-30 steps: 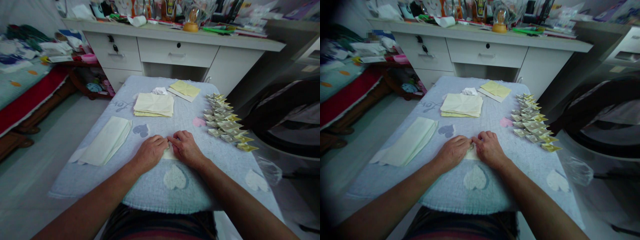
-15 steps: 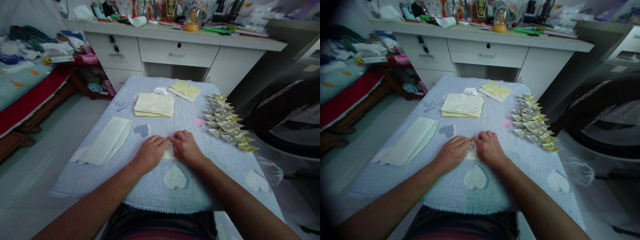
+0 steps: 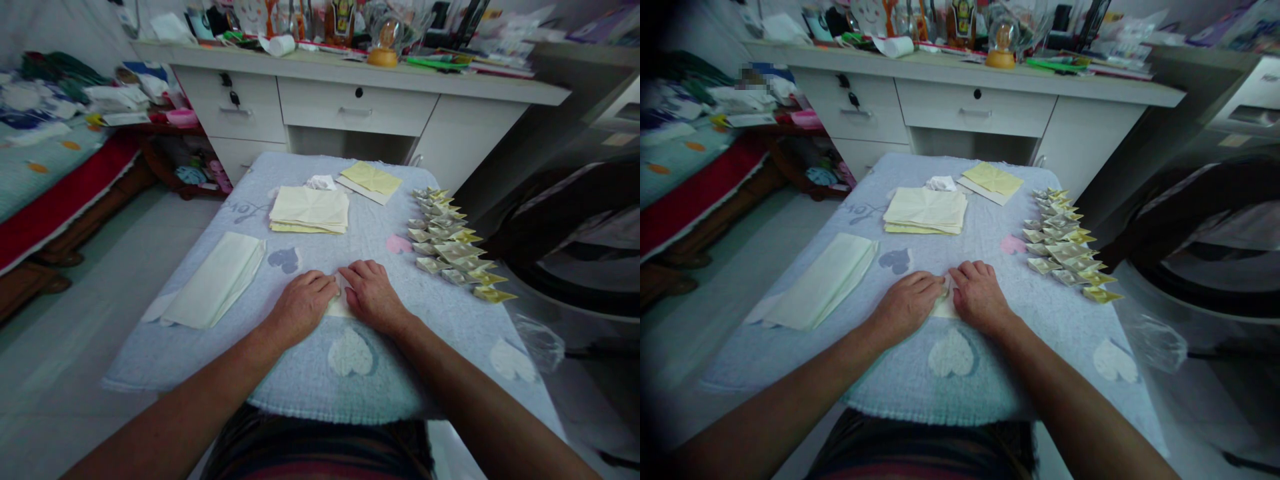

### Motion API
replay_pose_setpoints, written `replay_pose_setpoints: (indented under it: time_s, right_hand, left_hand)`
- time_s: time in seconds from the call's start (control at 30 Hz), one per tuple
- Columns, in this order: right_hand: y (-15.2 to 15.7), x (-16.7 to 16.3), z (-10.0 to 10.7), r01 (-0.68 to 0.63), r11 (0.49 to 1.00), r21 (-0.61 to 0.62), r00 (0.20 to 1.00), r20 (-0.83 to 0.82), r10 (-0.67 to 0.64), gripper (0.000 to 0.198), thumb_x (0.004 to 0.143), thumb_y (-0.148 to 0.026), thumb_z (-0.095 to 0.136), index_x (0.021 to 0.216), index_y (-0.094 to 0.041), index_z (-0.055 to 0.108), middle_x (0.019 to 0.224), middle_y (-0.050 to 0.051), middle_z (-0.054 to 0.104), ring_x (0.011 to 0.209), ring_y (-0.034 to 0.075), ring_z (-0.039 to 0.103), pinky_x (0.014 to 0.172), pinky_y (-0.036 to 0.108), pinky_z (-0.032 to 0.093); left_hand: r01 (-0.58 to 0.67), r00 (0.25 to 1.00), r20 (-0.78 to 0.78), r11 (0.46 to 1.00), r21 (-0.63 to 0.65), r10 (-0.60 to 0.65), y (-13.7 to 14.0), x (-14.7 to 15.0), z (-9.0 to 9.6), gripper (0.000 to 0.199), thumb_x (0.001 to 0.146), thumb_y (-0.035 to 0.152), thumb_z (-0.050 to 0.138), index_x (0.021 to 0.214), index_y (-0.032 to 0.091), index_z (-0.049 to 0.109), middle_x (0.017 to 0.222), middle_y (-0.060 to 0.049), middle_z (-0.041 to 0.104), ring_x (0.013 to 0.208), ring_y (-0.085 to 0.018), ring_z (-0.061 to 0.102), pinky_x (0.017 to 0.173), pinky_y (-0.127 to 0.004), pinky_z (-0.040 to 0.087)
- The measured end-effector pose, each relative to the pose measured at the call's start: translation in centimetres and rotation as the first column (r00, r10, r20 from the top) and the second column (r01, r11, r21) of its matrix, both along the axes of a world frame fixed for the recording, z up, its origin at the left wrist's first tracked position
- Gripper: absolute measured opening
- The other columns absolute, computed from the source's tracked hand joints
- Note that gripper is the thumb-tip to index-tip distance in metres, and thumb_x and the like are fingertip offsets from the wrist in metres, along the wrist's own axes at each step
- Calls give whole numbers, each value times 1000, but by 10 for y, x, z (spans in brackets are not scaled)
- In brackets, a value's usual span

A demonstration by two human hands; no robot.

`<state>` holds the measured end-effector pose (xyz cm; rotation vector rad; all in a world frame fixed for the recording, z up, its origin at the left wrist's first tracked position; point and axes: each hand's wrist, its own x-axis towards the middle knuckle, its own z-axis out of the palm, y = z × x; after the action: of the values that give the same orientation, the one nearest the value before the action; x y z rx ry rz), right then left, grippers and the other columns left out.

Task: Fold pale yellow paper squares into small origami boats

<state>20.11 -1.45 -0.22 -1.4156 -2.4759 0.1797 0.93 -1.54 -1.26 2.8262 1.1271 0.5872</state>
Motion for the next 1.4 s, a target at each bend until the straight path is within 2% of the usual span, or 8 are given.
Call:
replay_pose_setpoints:
  time_s: [0.17,0.47,0.83,1.17,1.4]
  right_hand:
    - [-1,1,0,5,1000,5,1000,-8,-5,45,84,-17,55,129,-11,54,110,13,59,98,27,45,87,41,36]
    - [0,1,-3,-24,999,32,1000,-11,24,34,86,-13,55,117,-22,65,105,9,58,96,24,44,83,38,34]
    - [0,-2,2,14,1000,8,1000,14,-14,26,95,-26,52,116,-25,66,106,8,58,97,23,45,83,37,34]
    - [0,-8,2,61,998,10,994,88,-62,25,92,-33,57,114,-25,64,107,8,58,99,26,45,83,39,33]
    - [-1,-9,2,74,997,7,993,88,-74,24,92,-38,57,110,-25,64,107,8,58,98,26,45,83,39,33]
  left_hand:
    - [-6,1000,-24,1000,-2,6,0,0,-3,13,93,18,52,99,17,64,110,-7,67,104,-22,57,89,-38,50]
    - [9,1000,-25,1000,-13,-9,0,-2,-1,11,93,17,53,96,17,64,101,-6,68,100,-21,58,87,-37,50]
    - [44,998,-56,997,60,-40,-6,-11,1,10,88,15,61,96,17,67,119,-5,69,106,-24,60,83,-40,53]
    - [38,998,-43,997,63,-35,-10,-15,1,16,89,15,59,104,17,66,121,-6,68,110,-24,60,86,-40,53]
    - [33,994,-104,998,59,-26,-15,-14,1,19,90,15,58,107,16,65,124,-8,65,114,-24,57,89,-40,52]
